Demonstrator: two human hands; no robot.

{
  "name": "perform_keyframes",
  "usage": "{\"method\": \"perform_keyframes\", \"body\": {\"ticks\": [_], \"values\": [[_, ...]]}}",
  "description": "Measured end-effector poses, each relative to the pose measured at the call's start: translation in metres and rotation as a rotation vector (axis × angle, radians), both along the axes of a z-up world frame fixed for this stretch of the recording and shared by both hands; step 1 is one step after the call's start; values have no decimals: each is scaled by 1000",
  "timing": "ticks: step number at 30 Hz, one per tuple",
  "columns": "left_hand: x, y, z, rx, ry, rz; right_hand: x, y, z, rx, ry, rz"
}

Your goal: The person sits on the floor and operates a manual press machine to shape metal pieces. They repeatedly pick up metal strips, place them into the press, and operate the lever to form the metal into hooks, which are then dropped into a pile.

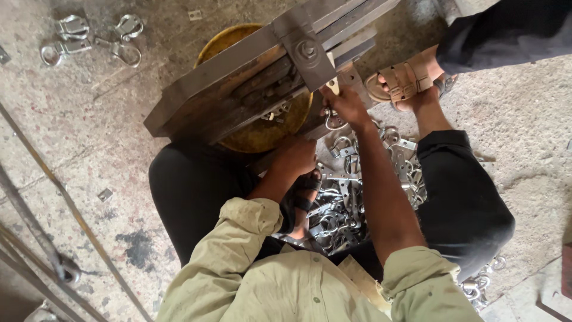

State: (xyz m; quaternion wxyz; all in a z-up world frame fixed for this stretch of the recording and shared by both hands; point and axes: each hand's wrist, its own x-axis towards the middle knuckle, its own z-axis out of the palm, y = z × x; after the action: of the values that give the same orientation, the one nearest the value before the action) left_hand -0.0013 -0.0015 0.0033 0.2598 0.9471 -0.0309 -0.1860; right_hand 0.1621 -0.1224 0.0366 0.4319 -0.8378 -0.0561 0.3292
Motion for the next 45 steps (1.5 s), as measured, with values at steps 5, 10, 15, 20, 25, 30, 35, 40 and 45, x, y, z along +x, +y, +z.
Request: {"method": "perform_keyframes", "body": {"ticks": [5, 10, 15, 20, 25, 30, 35, 40, 45], "values": [[-2, -5, -4, -34, -38, 39, 8, -6, -12, -96, -72, -2], [-4, -8, -13, -102, -44, 63, 17, -11, -36, -155, -205, 38], [-5, -6, -17, -51, -35, 26, 15, -4, -44, -78, -112, -61], [-7, -11, -14, -35, -24, 0, -1, 22, -45, -159, -371, 198], [-3, -6, -8, -15, -13, -4, -9, 37, -31, -123, -256, 229], [-2, -12, -14, -40, -16, -20, -7, 33, -15, -165, -202, 248], [-8, -12, -28, 10, -105, -29, -16, 34, -28, -90, 64, 95], [-3, -11, -29, -1, 2, -34, -18, 37, -59, -171, -452, 96], [-3, -10, -14, 5, 3, -45, -15, 26, -47, -179, -242, 164]]}}
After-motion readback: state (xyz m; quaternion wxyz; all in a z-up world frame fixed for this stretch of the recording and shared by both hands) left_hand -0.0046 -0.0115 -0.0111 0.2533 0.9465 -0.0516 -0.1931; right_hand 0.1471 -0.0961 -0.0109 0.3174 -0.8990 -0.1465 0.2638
